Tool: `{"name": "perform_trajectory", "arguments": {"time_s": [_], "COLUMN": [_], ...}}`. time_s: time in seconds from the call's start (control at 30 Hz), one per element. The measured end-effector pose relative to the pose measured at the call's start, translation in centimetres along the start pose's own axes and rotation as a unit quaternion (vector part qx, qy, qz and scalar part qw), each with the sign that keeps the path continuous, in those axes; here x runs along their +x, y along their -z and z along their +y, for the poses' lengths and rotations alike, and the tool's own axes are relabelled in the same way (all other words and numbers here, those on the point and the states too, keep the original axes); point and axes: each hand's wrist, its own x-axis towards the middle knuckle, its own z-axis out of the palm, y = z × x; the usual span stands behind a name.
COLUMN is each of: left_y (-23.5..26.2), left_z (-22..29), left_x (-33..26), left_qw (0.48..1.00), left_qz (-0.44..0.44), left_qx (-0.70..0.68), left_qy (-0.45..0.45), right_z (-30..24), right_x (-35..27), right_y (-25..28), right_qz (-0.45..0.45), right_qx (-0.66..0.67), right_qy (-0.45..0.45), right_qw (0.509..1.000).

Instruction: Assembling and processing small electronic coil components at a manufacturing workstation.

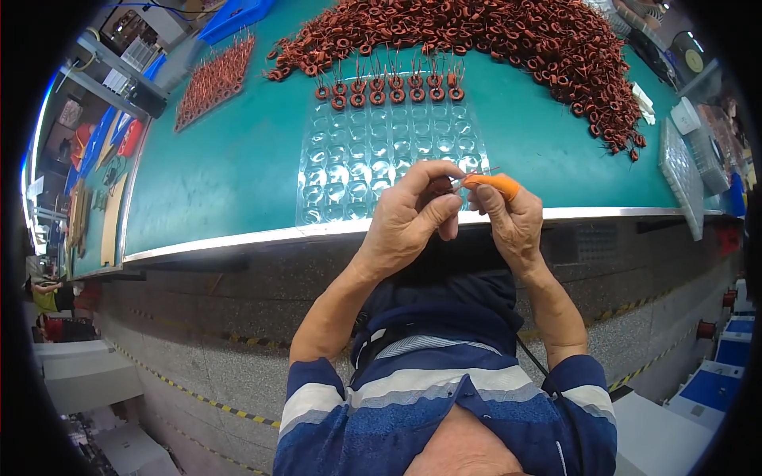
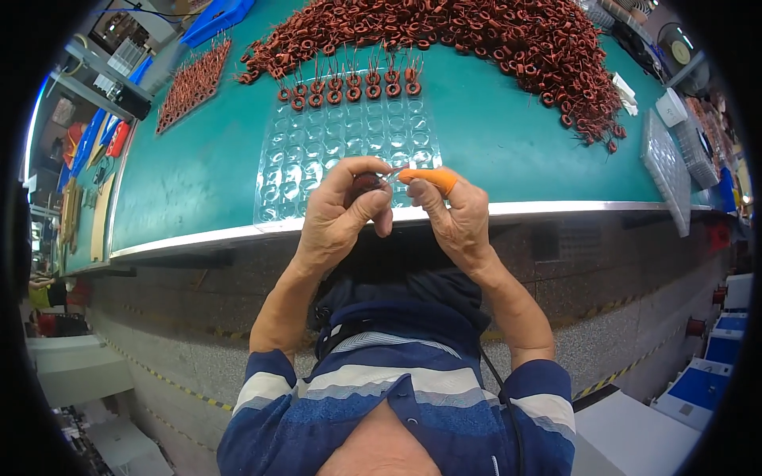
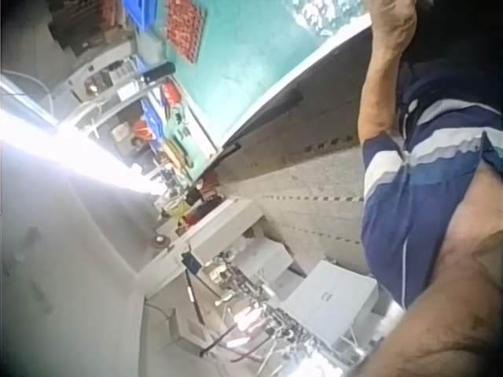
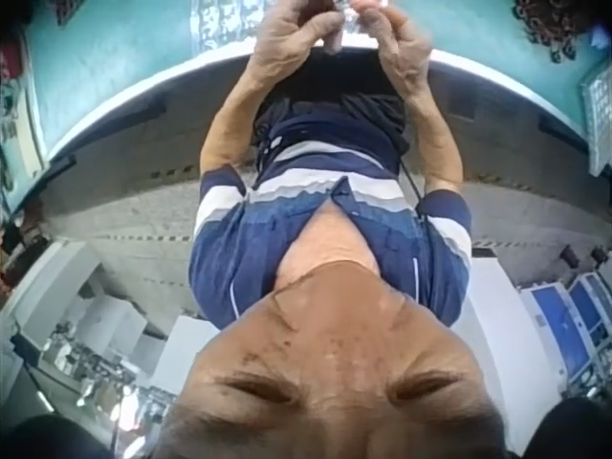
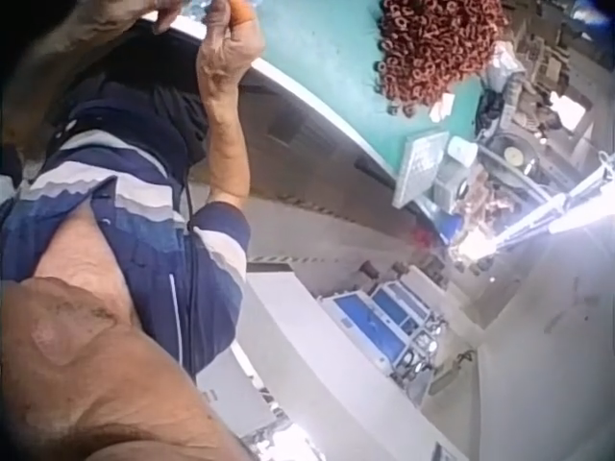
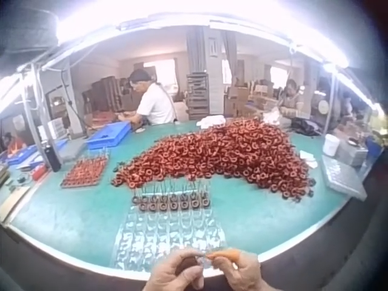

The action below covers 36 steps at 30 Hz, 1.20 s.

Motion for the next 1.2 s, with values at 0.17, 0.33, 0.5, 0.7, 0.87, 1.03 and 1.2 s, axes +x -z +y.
{"name": "perform_trajectory", "arguments": {"time_s": [0.17,0.33,0.5,0.7,0.87,1.03,1.2], "left_y": [-0.4,0.2,0.1,1.0,1.8,1.2,1.4], "left_z": [0.8,-0.3,-0.9,-0.6,-1.0,-1.6,-1.2], "left_x": [-0.2,0.1,-0.1,-0.9,-0.3,-0.7,-1.2], "left_qw": [0.992,0.975,0.994,0.999,0.986,0.988,0.986], "left_qz": [-0.017,0.022,0.005,-0.013,-0.078,-0.070,-0.088], "left_qx": [0.126,0.211,0.101,-0.038,-0.079,0.137,0.127], "left_qy": [-0.021,-0.066,-0.035,0.028,0.125,0.014,0.064], "right_z": [0.4,-2.6,-1.6,-1.2,-0.8,-0.3,-1.2], "right_x": [0.2,-1.2,-1.3,-0.4,-0.8,-0.3,-0.4], "right_y": [0.1,-0.3,0.8,-0.4,0.6,1.1,0.0], "right_qz": [0.054,0.075,0.044,0.074,-0.020,-0.045,-0.032], "right_qx": [-0.086,-0.213,0.181,0.171,0.183,0.255,0.303], "right_qy": [0.146,0.257,-0.130,-0.050,-0.090,-0.181,-0.198], "right_qw": [0.984,0.940,0.974,0.981,0.979,0.949,0.931]}}
